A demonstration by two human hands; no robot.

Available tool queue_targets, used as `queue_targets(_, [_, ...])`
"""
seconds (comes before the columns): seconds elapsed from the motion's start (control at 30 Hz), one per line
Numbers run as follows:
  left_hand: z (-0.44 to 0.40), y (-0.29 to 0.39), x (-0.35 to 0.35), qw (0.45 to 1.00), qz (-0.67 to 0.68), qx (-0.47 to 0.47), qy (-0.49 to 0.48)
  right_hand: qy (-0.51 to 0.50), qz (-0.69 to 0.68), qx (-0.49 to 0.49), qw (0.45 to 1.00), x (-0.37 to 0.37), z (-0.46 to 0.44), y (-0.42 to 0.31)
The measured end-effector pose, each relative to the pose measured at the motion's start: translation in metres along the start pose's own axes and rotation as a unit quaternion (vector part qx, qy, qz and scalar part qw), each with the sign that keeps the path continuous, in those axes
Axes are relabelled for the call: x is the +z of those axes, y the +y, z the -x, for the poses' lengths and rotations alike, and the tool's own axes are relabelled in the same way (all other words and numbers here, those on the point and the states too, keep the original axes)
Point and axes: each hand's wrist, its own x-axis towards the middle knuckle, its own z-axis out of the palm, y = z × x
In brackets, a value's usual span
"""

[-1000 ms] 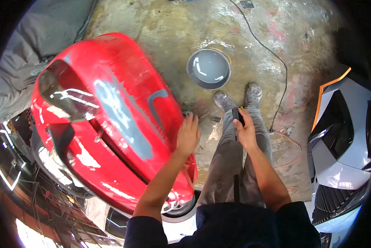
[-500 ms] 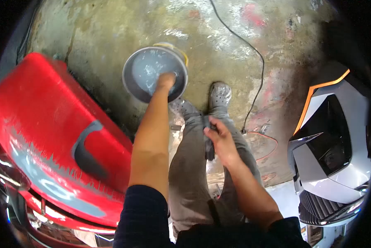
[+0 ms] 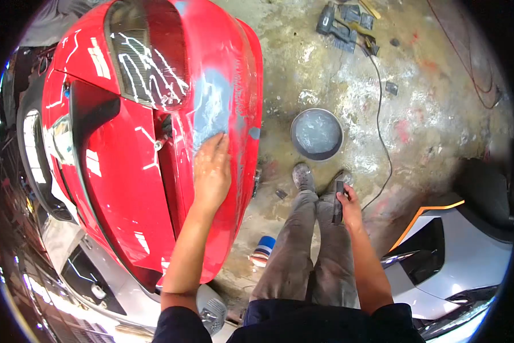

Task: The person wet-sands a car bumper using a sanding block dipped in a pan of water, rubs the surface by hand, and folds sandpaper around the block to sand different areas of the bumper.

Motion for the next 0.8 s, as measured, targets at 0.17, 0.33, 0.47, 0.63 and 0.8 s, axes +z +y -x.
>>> queue_targets(0.17, [-0.038,-0.018,0.002,0.987,-0.141,0.068,-0.021,0.038,0.046,-0.111,0.992,-0.018,0.018,-0.037])
queue_targets(0.33, [-0.150,-0.026,-0.003,0.975,-0.210,0.055,0.046,0.048,0.069,-0.125,0.989,-0.026,0.051,-0.053])
queue_targets(0.47, [-0.139,-0.023,-0.006,0.970,-0.237,0.052,0.023,0.046,0.078,-0.105,0.990,-0.029,0.084,-0.063])
queue_targets(0.63, [-0.077,-0.027,-0.006,0.974,-0.216,0.066,-0.023,0.042,0.096,-0.083,0.991,-0.028,0.103,-0.083])
queue_targets(0.8, [-0.023,-0.027,-0.004,0.981,-0.186,0.041,-0.042,0.040,0.139,-0.149,0.978,-0.040,0.091,-0.084])
